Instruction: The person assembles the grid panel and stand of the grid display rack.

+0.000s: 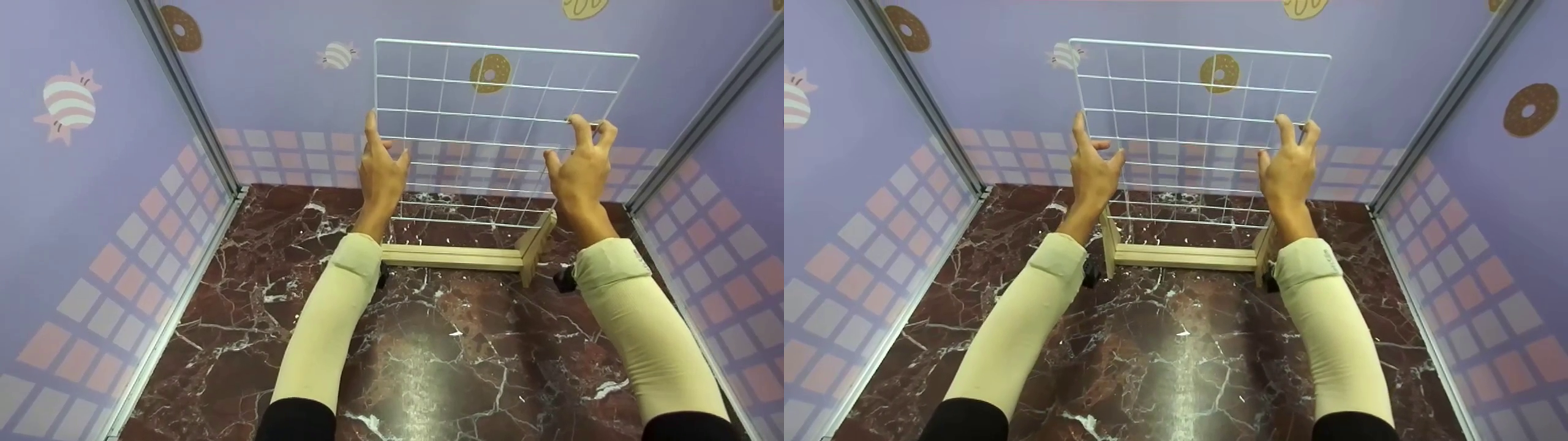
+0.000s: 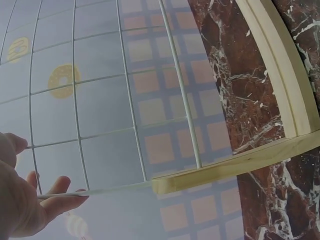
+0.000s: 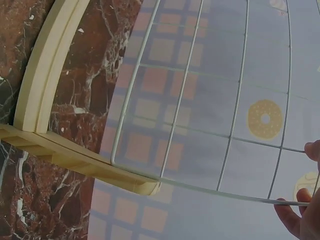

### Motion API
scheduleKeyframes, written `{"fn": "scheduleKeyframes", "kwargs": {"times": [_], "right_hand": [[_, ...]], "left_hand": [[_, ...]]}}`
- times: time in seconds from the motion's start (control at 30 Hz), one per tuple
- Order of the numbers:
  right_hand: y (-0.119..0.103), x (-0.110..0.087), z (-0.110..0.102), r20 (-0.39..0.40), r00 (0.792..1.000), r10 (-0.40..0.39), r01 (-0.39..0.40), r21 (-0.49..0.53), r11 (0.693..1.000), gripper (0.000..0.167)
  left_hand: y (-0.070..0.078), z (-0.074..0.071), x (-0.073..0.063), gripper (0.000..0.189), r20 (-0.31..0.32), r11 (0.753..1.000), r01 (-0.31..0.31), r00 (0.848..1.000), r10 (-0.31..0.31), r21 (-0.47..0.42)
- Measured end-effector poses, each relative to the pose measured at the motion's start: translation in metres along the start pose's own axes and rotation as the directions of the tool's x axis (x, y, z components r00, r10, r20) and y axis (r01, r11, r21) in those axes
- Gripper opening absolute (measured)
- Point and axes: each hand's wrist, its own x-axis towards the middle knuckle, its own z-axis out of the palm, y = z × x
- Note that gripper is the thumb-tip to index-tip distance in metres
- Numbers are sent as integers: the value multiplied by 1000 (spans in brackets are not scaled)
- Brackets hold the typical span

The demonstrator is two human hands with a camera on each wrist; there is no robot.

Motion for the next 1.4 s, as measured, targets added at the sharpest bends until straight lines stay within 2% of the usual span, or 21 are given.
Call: {"fn": "scheduleKeyframes", "kwargs": {"times": [0.13,0.27,0.73,1.07,1.3,1.4], "right_hand": [[-4,0,-1,3,1000,-5,5,-3,1000,60],[-5,0,-3,-19,1000,-16,16,1,1000,59],[8,-9,4,-50,999,-16,16,-1,1000,58],[13,-14,11,-26,999,-31,32,6,999,57],[17,-18,15,-5,1000,-26,26,6,1000,58],[20,-20,17,-2,1000,-30,30,2,1000,57]], "left_hand": [[-2,-2,0,96,11,999,19,1000,-18,-42],[-2,-2,0,96,13,998,10,1000,-10,-58],[-8,2,-6,93,6,999,-26,1000,26,-19],[-21,6,-12,94,21,998,-12,1000,14,-55],[-29,9,-16,91,-1,999,-5,1000,5,-34],[-32,11,-18,91,9,999,-2,1000,3,-45]]}}
